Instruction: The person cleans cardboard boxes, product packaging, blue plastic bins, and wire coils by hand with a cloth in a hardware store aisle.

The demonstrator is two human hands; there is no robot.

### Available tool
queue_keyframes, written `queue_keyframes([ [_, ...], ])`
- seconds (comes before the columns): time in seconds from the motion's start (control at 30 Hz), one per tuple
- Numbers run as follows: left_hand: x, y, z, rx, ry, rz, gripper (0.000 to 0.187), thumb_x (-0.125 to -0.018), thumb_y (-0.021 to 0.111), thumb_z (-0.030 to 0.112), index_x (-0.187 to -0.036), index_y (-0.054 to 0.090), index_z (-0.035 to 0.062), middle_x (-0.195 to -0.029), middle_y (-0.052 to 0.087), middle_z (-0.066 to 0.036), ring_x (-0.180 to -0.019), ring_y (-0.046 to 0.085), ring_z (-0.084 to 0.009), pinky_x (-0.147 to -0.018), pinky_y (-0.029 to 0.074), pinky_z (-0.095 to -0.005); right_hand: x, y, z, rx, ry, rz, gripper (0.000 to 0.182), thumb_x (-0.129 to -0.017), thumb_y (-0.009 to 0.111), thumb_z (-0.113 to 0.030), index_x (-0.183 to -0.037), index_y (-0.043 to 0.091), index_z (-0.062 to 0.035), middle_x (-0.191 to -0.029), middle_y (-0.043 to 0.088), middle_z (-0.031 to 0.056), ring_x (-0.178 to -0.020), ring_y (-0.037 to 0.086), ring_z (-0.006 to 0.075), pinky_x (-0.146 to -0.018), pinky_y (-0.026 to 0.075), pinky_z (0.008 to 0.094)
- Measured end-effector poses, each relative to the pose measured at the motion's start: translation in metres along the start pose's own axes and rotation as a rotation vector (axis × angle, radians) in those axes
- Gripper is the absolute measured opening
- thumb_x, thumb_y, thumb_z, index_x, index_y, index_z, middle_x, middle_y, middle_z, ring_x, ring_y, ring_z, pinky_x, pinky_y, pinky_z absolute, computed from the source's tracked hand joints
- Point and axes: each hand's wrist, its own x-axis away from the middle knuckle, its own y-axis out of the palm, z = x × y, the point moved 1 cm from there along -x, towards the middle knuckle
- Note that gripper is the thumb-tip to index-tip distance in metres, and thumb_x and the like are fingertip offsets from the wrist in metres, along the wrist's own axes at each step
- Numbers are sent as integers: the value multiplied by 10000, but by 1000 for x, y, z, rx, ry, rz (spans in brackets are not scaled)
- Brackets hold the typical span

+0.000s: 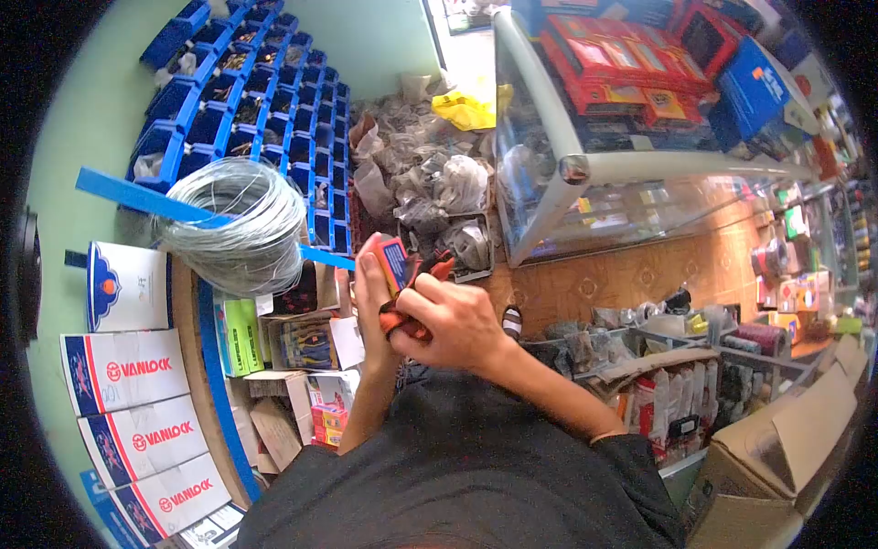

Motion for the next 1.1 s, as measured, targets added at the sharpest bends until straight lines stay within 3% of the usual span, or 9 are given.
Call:
queue_keyframes([
  [0.03,6,-5,-12,240,-103,-54,595,-1076,387,476,-1385,459,-28,-1198,567,-131,-1092,555,-181,-978,441,-339,-7,4,6,16,-39,12,229,-704,744,-233,-830,594,-114,-753,524,71,-610,628,273,-558,523,384],
  [0.17,10,-23,-11,89,-49,-45,576,-1080,400,438,-1395,447,-42,-1209,580,-158,-1121,550,-192,-1003,426,-347,-29,22,5,-74,50,95,187,-712,731,-204,-789,601,-94,-739,566,91,-611,618,316,-580,527,404],
  [0.4,14,-45,-10,3,15,-49,567,-1082,403,425,-1386,476,-48,-1203,596,-132,-1134,546,-182,-1017,415,-327,-55,38,12,-461,421,124,118,-816,665,-115,-833,651,0,-689,606,127,-586,550,140,-561,452,306],
  [0.53,7,-45,-9,89,-14,33,559,-1081,408,421,-1388,470,-41,-1238,567,-127,-1141,526,-181,-1013,409,-328,-45,37,-9,-165,192,130,180,-781,707,-151,-814,574,-35,-741,555,124,-612,612,298,-572,501,387],
  [0.67,2,-47,1,59,41,143,536,-1082,417,400,-1385,469,-39,-1274,556,-144,-1151,531,-211,-1018,405,-347,-28,41,-16,-144,63,27,220,-742,731,-178,-789,556,-53,-715,547,106,-594,613,307,-564,505,397],
  [0.83,3,-52,3,-29,34,93,527,-1080,423,383,-1387,466,-43,-1297,560,-176,-1227,532,-244,-1053,399,-367,-47,47,-14,-263,211,152,163,-781,679,-134,-798,577,-7,-719,583,144,-617,614,303,-568,487,390],
  [0.93,-4,-58,-2,-92,91,95,520,-1083,417,374,-1386,473,-44,-1295,568,-173,-1204,543,-230,-1027,421,-350,-37,46,-6,-487,370,25,159,-794,661,-135,-814,585,4,-707,570,154,-618,593,282,-587,469,364],
  [1.03,-7,-59,13,24,-11,121,521,-1098,366,399,-1392,482,-14,-1212,584,-112,-1096,562,-170,-987,433,-316,-40,41,-5,-421,242,-30,162,-800,658,-138,-814,585,6,-692,564,158,-594,573,275,-584,466,369],
  [1.1,0,-43,5,-145,159,121,515,-1096,372,401,-1365,515,-14,-1256,565,-128,-1164,526,-175,-1012,415,-323,-54,40,-2,-379,430,86,185,-809,665,-172,-816,589,-4,-658,561,154,-578,574,286,-571,461,379],
])
